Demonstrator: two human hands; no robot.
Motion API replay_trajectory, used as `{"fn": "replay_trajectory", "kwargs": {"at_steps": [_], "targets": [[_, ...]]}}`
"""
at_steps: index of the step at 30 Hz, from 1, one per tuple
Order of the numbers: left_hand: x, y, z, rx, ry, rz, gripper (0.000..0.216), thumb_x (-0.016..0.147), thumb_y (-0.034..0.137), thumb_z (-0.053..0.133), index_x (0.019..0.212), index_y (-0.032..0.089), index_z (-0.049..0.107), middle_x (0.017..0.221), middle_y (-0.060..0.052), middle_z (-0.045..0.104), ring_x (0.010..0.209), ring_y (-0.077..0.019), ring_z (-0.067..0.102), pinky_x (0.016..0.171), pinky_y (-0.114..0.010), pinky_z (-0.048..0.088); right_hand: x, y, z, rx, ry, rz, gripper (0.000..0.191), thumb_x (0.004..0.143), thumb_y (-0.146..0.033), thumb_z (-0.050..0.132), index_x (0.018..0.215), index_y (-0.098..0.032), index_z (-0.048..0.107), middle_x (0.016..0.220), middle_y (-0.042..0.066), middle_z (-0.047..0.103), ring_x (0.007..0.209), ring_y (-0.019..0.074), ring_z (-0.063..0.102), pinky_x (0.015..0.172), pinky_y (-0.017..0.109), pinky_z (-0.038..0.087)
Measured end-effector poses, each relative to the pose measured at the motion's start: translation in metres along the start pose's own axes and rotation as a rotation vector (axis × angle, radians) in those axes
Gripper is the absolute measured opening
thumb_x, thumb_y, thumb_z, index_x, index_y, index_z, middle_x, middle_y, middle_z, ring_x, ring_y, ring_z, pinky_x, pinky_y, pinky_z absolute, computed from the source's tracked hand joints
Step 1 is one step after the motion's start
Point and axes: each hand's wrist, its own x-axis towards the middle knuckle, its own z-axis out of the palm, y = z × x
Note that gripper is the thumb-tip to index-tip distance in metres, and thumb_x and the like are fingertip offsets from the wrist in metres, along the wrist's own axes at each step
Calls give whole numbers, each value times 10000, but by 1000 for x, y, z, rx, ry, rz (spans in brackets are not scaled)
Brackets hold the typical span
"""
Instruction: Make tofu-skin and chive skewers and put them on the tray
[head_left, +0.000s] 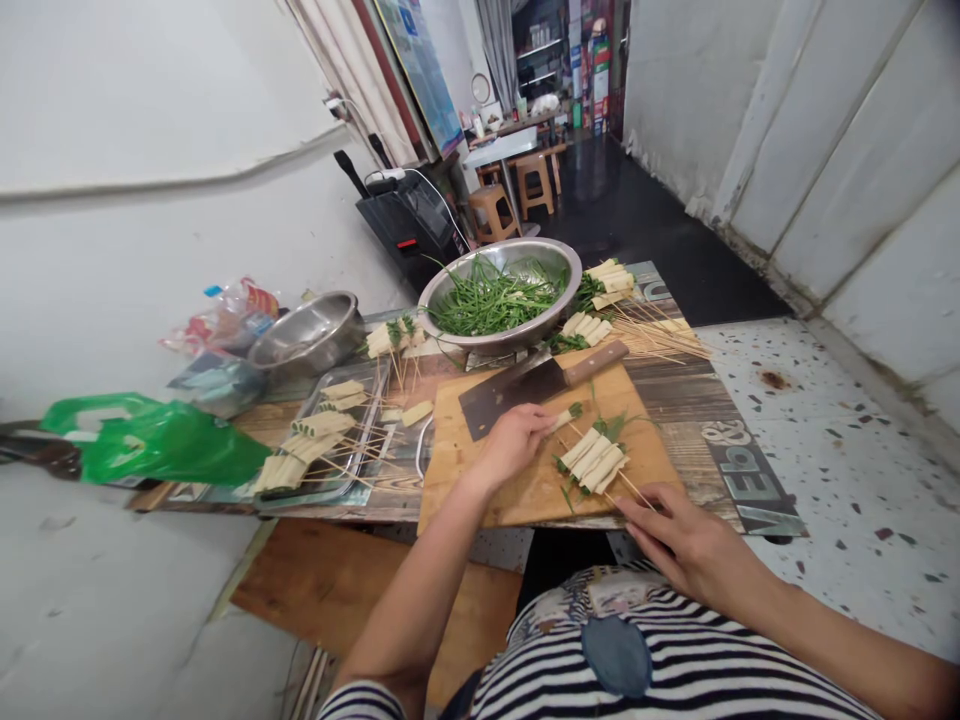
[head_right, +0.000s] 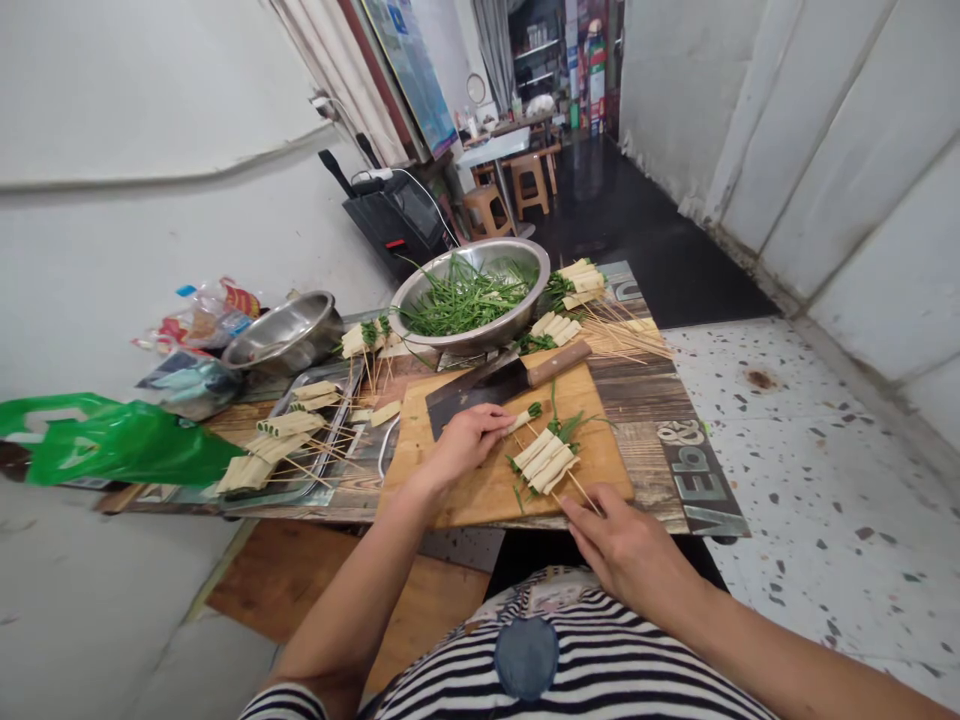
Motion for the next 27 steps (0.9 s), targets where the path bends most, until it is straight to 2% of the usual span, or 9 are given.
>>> {"fn": "replay_trajectory", "kwargs": {"at_steps": [5,15,27], "targets": [[1,-3,0,-5,-6,17,232,895,185,532,1009,172,734,1005,-78,697,910,-174,629,818,-281,486,-4,0,7,13,-13,43,306,946,-215,407,1153,-178,631,983,106,607,747,140,642,664,246,565],[-1,-1,-1,6,-7,32,240,905,187,515,1009,172,731,985,-82,690,892,-173,620,807,-288,478,-1,-4,6,6,-14,49,307,941,-167,384,1124,-137,630,944,110,595,715,131,626,658,244,556],[2,-7,-2,1,-49,79,242,895,186,516,1010,172,729,965,-83,680,873,-169,615,793,-277,483,3,-9,9,-112,-73,65,346,928,-156,340,1094,-118,642,878,105,584,621,135,604,572,239,530]]}}
